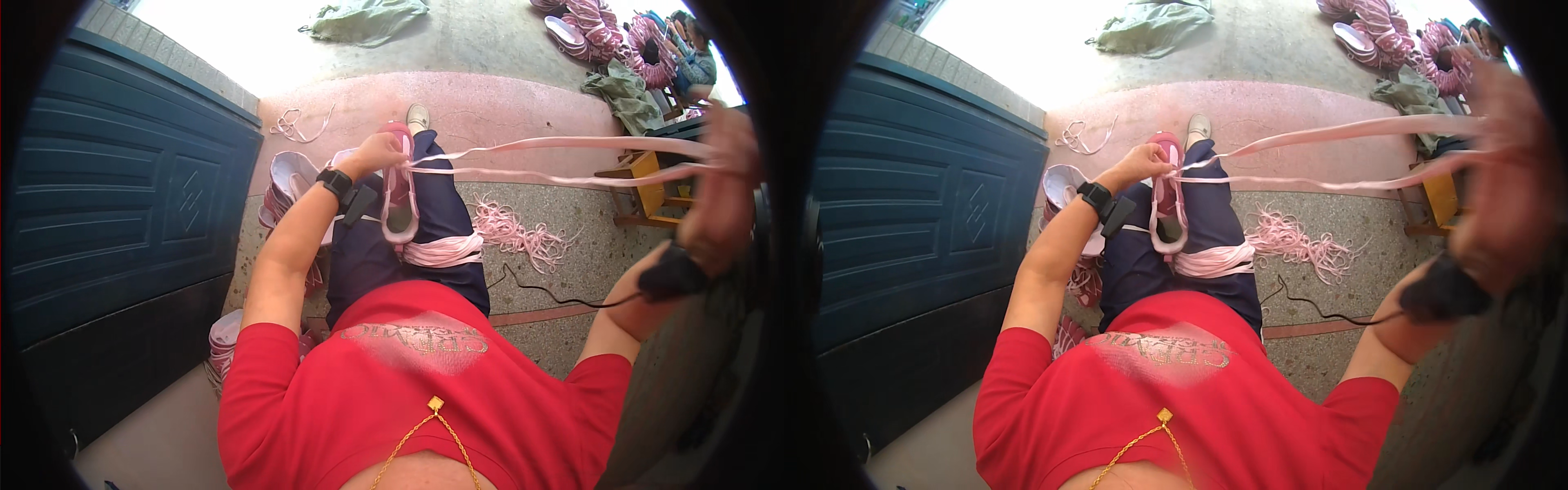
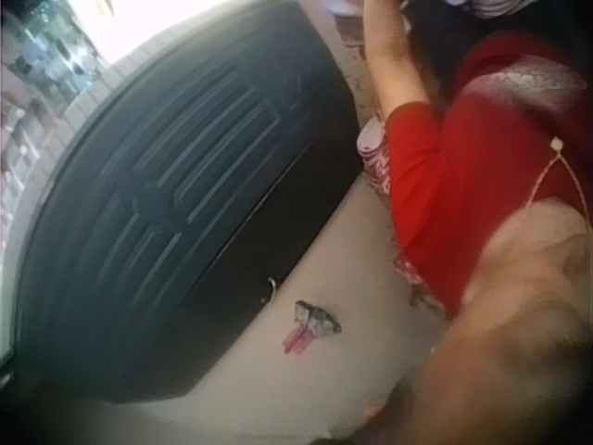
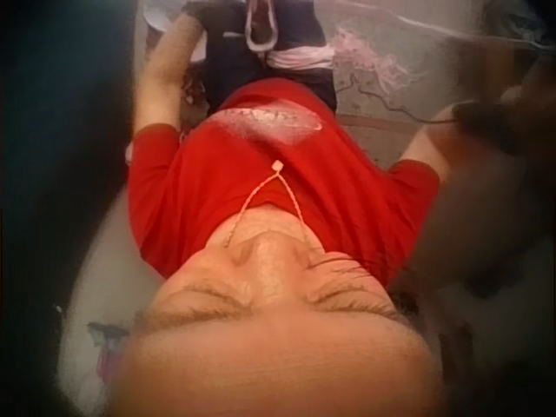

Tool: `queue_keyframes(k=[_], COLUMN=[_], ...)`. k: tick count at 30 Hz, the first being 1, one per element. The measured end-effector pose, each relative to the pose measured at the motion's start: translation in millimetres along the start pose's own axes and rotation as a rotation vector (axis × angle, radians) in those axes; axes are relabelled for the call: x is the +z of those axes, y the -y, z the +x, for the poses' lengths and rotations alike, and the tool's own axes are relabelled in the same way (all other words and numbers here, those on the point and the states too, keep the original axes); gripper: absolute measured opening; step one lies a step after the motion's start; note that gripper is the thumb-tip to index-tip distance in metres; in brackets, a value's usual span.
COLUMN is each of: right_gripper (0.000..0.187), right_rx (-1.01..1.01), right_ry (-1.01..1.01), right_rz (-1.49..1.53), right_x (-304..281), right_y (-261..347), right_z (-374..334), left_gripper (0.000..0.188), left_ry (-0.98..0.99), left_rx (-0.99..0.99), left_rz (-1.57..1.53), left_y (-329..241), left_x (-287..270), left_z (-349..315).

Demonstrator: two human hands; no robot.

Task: The person sits on the floor and threads pink shoelaces through the eyelets of pink sandals. They pull the laces tight and tie them into knots, handling the footwear one at a time from a nearby pile.

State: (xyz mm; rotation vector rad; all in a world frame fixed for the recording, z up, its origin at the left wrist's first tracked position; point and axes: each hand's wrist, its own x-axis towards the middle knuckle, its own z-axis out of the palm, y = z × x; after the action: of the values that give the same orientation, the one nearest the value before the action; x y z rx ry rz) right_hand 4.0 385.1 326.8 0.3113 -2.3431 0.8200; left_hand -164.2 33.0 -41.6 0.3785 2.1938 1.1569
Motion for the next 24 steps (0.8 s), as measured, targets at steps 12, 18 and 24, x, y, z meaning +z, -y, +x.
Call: queue_keyframes(k=[12, 18, 24], right_gripper=[0.015, 0.008, 0.008], right_rx=[-0.499, -0.444, -0.44], right_ry=[0.845, 0.922, 0.885], right_rz=[-0.094, -0.126, -0.117], right_x=[377.7, 380.7, 383.4], right_y=[-52.5, -61.7, -64.4], right_z=[-178.8, -179.8, -185.8], left_gripper=[0.013, 0.026, 0.03], left_ry=[-0.253, -0.187, -0.254], left_rx=[0.036, -0.066, 0.1], left_rz=[-0.001, -0.682, -1.286], left_y=[7.4, 14.1, 46.3], left_x=[18.7, 6.4, -17.4], left_z=[-26.8, -43.6, -65.2])
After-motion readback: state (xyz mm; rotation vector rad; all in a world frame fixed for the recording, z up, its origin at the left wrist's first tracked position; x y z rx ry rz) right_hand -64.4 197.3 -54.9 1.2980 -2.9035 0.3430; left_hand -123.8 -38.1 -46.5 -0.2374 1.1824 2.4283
